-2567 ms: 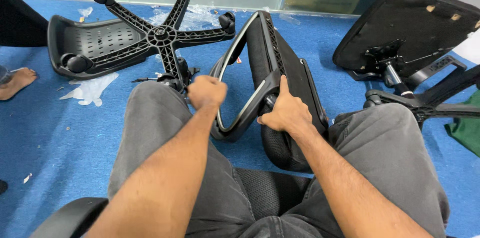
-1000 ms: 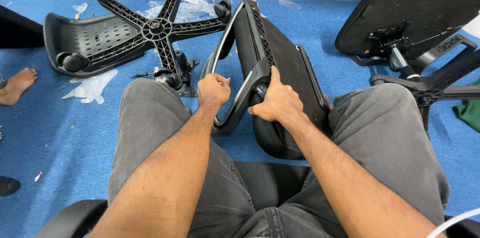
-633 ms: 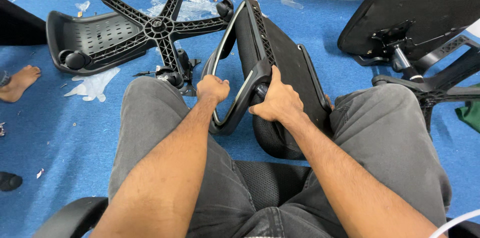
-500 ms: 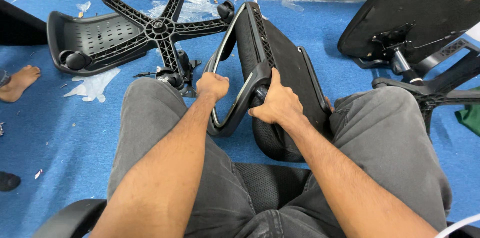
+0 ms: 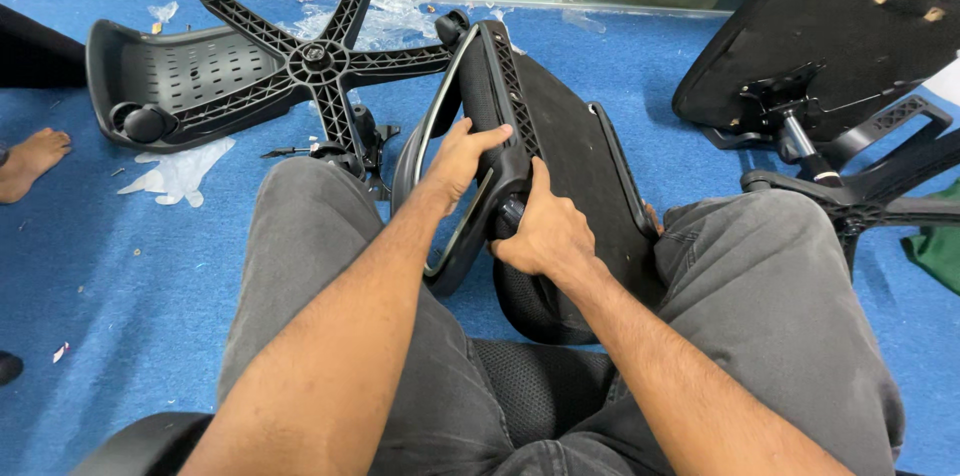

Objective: The person uses a screwdriver to attach a curved plastic frame to a black chair seat, tightening multiple screws along the frame's edge. The person repositions the seat and frame several times to access different screw locations.

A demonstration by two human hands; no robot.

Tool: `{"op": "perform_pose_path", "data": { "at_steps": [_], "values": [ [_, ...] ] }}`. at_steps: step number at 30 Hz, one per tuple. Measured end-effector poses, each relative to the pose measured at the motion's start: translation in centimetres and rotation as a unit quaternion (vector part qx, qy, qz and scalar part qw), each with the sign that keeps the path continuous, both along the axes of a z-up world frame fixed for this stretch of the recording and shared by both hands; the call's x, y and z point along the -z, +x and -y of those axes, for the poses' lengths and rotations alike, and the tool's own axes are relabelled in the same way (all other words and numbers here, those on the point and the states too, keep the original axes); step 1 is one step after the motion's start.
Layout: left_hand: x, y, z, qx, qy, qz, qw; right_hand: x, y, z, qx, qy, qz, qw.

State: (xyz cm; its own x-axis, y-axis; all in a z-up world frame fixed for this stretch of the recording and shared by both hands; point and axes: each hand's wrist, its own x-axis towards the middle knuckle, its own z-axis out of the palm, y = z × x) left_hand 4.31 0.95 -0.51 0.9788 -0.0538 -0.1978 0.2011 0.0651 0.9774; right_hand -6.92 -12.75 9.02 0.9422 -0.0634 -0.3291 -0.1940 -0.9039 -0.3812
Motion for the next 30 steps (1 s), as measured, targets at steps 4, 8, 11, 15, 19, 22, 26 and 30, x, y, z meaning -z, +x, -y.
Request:
{"op": "perform_pose_path", "data": {
  "at_steps": [4, 8, 11, 15, 19, 22, 26, 30],
  "values": [
    [0.0, -0.4, -0.3, 0.001, -0.045, -0.016, 0.999, 0.3, -0.4, -0.2, 0.0, 0.003, 0.014, 1.0],
    [0.3, -0.3, -1.6, -0.011, -0.108, -0.085, 0.99, 0.4, -1.2, -0.6, -0.007, 0.013, 0.022, 1.0],
    [1.1, -0.1, -1.9, -0.03, -0.106, -0.096, 0.989, 0.6, -1.7, -0.7, -0.015, 0.029, 0.03, 0.999],
    [1.8, 0.9, -2.2, -0.01, -0.124, -0.118, 0.985, 0.4, -1.9, -0.5, -0.038, 0.031, 0.04, 0.998],
    [1.9, 1.7, -2.2, -0.017, -0.065, -0.118, 0.991, 0.1, -1.9, -0.4, -0.044, 0.042, 0.016, 0.998],
    [1.5, 2.5, -1.7, -0.025, -0.013, -0.111, 0.993, 0.0, -2.0, -0.4, -0.046, 0.045, 0.013, 0.998],
    [0.4, 3.8, -1.2, -0.03, -0.062, -0.152, 0.986, 0.1, -2.0, -0.4, -0.049, 0.037, 0.015, 0.998],
    [-1.3, 5.0, -0.3, -0.098, -0.068, -0.212, 0.97, 0.2, -2.0, -0.1, -0.044, 0.039, 0.021, 0.998]
  ]
}}
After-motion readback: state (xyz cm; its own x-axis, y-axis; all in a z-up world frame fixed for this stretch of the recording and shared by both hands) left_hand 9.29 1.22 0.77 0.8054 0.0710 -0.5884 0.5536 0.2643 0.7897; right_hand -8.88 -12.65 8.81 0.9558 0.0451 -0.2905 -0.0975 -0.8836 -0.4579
